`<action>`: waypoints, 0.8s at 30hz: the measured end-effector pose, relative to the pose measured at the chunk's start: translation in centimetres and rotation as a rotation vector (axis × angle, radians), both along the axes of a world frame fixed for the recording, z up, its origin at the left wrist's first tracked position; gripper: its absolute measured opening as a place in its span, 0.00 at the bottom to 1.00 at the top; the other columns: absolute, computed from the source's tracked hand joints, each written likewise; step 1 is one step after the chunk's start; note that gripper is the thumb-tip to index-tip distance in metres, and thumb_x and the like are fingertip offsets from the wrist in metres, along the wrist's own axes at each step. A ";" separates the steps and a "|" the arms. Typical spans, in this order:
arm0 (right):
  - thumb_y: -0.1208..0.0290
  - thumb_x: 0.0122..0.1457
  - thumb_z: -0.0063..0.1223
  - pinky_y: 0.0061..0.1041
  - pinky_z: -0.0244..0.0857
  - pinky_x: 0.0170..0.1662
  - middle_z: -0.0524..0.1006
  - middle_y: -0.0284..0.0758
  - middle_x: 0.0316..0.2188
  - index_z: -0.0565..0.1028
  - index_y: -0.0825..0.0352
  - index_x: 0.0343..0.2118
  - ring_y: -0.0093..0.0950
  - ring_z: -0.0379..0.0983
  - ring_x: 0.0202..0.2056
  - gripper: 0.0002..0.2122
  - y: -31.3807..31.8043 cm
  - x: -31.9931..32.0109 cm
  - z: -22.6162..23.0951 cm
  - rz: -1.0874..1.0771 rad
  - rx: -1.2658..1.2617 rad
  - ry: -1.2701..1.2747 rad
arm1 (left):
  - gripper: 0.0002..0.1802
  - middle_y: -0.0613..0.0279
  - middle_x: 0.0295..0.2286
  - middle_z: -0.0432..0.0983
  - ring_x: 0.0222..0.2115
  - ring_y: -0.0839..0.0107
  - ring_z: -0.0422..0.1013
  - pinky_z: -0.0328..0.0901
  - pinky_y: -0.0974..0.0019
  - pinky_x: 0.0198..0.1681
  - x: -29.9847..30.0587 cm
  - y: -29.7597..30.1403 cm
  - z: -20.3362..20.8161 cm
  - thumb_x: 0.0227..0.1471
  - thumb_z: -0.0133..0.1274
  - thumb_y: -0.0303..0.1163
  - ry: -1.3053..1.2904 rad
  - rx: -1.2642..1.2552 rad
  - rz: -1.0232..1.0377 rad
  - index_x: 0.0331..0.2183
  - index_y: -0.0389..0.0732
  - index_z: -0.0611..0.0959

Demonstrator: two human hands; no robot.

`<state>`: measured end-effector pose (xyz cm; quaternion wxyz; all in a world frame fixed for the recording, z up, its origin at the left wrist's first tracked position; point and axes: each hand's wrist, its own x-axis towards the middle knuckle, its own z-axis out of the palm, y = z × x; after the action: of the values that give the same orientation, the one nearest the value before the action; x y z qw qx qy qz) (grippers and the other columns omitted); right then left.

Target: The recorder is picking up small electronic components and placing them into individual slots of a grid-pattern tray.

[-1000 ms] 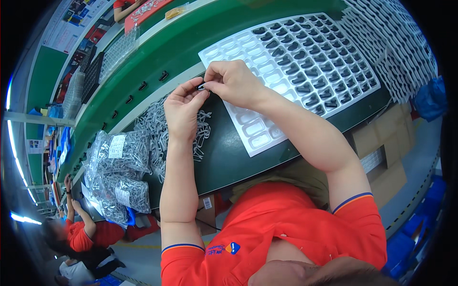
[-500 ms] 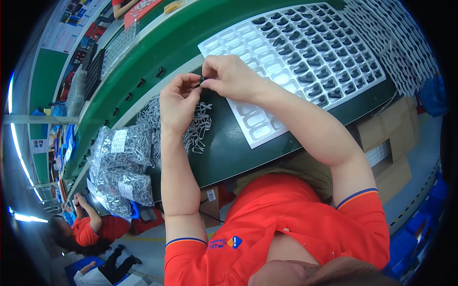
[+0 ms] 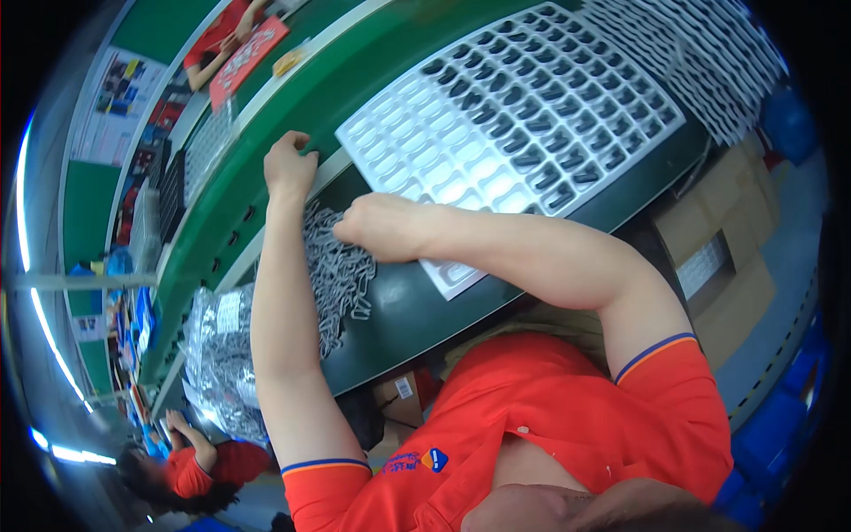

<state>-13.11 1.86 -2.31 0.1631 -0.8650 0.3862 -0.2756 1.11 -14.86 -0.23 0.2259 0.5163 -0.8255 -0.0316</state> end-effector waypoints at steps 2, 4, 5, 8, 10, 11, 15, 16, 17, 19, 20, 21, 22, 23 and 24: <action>0.81 0.46 0.54 0.42 0.70 0.38 0.79 0.45 0.28 0.77 0.69 0.31 0.47 0.77 0.34 0.08 -0.1 -0.7 -0.1 0.001 0.044 -0.045 | 0.14 0.57 0.33 0.84 0.32 0.66 0.80 0.72 0.65 0.39 -3.0 0.7 1.2 0.44 0.60 0.26 -0.004 0.010 -0.050 0.37 0.37 0.85; 0.82 0.46 0.53 0.42 0.71 0.41 0.80 0.47 0.31 0.78 0.69 0.33 0.48 0.78 0.37 0.10 0.0 -0.7 0.8 0.049 0.143 -0.095 | 0.14 0.57 0.33 0.84 0.32 0.66 0.79 0.72 0.64 0.38 -6.6 1.8 3.3 0.45 0.60 0.26 0.048 0.121 -0.201 0.38 0.37 0.85; 0.82 0.46 0.53 0.42 0.71 0.42 0.80 0.48 0.32 0.79 0.69 0.34 0.48 0.78 0.38 0.10 0.0 -0.8 1.0 0.072 0.194 -0.118 | 0.14 0.57 0.33 0.84 0.32 0.65 0.79 0.72 0.64 0.38 -9.0 2.4 4.1 0.45 0.60 0.26 0.097 0.234 -0.345 0.38 0.37 0.85; 0.81 0.49 0.53 0.39 0.68 0.47 0.79 0.50 0.38 0.78 0.70 0.37 0.47 0.75 0.44 0.11 -0.6 -0.3 -0.4 0.048 0.223 -0.285 | 0.14 0.55 0.33 0.83 0.32 0.64 0.79 0.71 0.63 0.38 -15.2 4.2 5.1 0.46 0.61 0.27 0.060 0.276 -0.509 0.38 0.37 0.85; 0.80 0.51 0.54 0.37 0.67 0.50 0.79 0.51 0.41 0.78 0.71 0.39 0.46 0.74 0.47 0.11 -0.6 -0.3 -0.7 0.038 0.235 -0.365 | 0.12 0.54 0.31 0.83 0.32 0.63 0.78 0.71 0.62 0.38 -18.1 4.3 4.8 0.45 0.61 0.27 -0.087 0.201 -0.602 0.37 0.37 0.85; 0.78 0.53 0.54 0.36 0.66 0.52 0.78 0.51 0.43 0.77 0.71 0.41 0.44 0.73 0.49 0.11 -0.4 -0.2 -0.5 0.030 0.233 -0.421 | 0.12 0.54 0.31 0.83 0.32 0.63 0.78 0.71 0.62 0.38 -19.1 4.2 4.5 0.45 0.61 0.27 -0.081 0.198 -0.604 0.37 0.37 0.85; 0.74 0.58 0.56 0.35 0.62 0.57 0.76 0.50 0.50 0.77 0.70 0.46 0.40 0.70 0.53 0.14 0.5 -1.1 0.6 0.047 0.246 -0.511 | 0.11 0.49 0.34 0.82 0.36 0.51 0.78 0.72 0.57 0.41 -21.2 3.8 2.5 0.45 0.58 0.25 -0.199 0.255 -0.512 0.35 0.41 0.86; 0.73 0.59 0.56 0.34 0.62 0.57 0.75 0.50 0.51 0.76 0.71 0.47 0.38 0.70 0.53 0.14 0.6 -1.4 0.9 0.077 0.265 -0.495 | 0.11 0.49 0.34 0.82 0.36 0.50 0.78 0.71 0.56 0.41 -21.2 3.7 2.1 0.45 0.59 0.25 -0.180 0.269 -0.507 0.35 0.42 0.86; 0.72 0.60 0.56 0.34 0.62 0.57 0.75 0.49 0.52 0.76 0.71 0.48 0.37 0.70 0.53 0.15 0.8 -1.6 1.1 0.107 0.285 -0.480 | 0.11 0.49 0.34 0.82 0.36 0.50 0.78 0.71 0.56 0.42 -21.1 3.6 1.7 0.45 0.59 0.25 -0.161 0.283 -0.502 0.35 0.42 0.85; 0.72 0.59 0.57 0.34 0.61 0.57 0.75 0.49 0.52 0.76 0.70 0.48 0.37 0.70 0.53 0.15 0.8 -1.5 1.0 0.093 0.303 -0.485 | 0.11 0.49 0.34 0.82 0.37 0.50 0.77 0.71 0.55 0.42 -21.3 3.7 1.4 0.44 0.59 0.25 -0.141 0.296 -0.499 0.35 0.42 0.85; 0.72 0.59 0.57 0.34 0.61 0.57 0.75 0.49 0.52 0.76 0.70 0.48 0.37 0.70 0.53 0.14 0.8 -1.4 0.9 0.080 0.323 -0.491 | 0.11 0.48 0.34 0.81 0.37 0.50 0.77 0.71 0.55 0.42 -21.3 3.7 1.3 0.45 0.59 0.25 -0.114 0.318 -0.500 0.35 0.41 0.84; 0.72 0.59 0.57 0.34 0.61 0.58 0.75 0.49 0.52 0.76 0.70 0.47 0.36 0.70 0.53 0.14 0.8 -1.3 0.8 0.069 0.343 -0.497 | 0.11 0.48 0.34 0.81 0.37 0.50 0.77 0.71 0.54 0.42 -21.2 3.8 1.2 0.45 0.58 0.24 -0.086 0.340 -0.500 0.35 0.41 0.83; 0.72 0.59 0.57 0.34 0.61 0.58 0.75 0.49 0.52 0.76 0.70 0.47 0.36 0.70 0.53 0.14 1.0 -1.4 0.6 0.070 0.343 -0.494 | 0.11 0.48 0.34 0.81 0.37 0.50 0.77 0.71 0.54 0.42 -21.1 3.8 1.0 0.45 0.58 0.24 -0.057 0.363 -0.499 0.35 0.40 0.83; 0.72 0.59 0.57 0.34 0.62 0.57 0.75 0.50 0.51 0.76 0.71 0.47 0.37 0.70 0.53 0.14 1.1 -1.5 0.7 0.089 0.310 -0.503 | 0.11 0.48 0.34 0.81 0.37 0.50 0.77 0.71 0.54 0.42 -21.0 3.9 1.3 0.45 0.58 0.24 -0.055 0.360 -0.494 0.35 0.40 0.83; 0.73 0.58 0.57 0.33 0.62 0.57 0.75 0.50 0.51 0.76 0.71 0.47 0.37 0.70 0.52 0.14 1.2 -1.6 0.9 0.109 0.278 -0.512 | 0.10 0.50 0.32 0.80 0.35 0.56 0.77 0.71 0.57 0.40 -20.8 4.0 1.5 0.46 0.58 0.22 -0.005 0.184 -0.530 0.35 0.39 0.82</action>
<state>-14.74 3.07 -1.44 0.3866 -0.7562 0.3195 -0.4203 -19.73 -10.86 1.30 0.1599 0.3007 -0.9259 -0.1632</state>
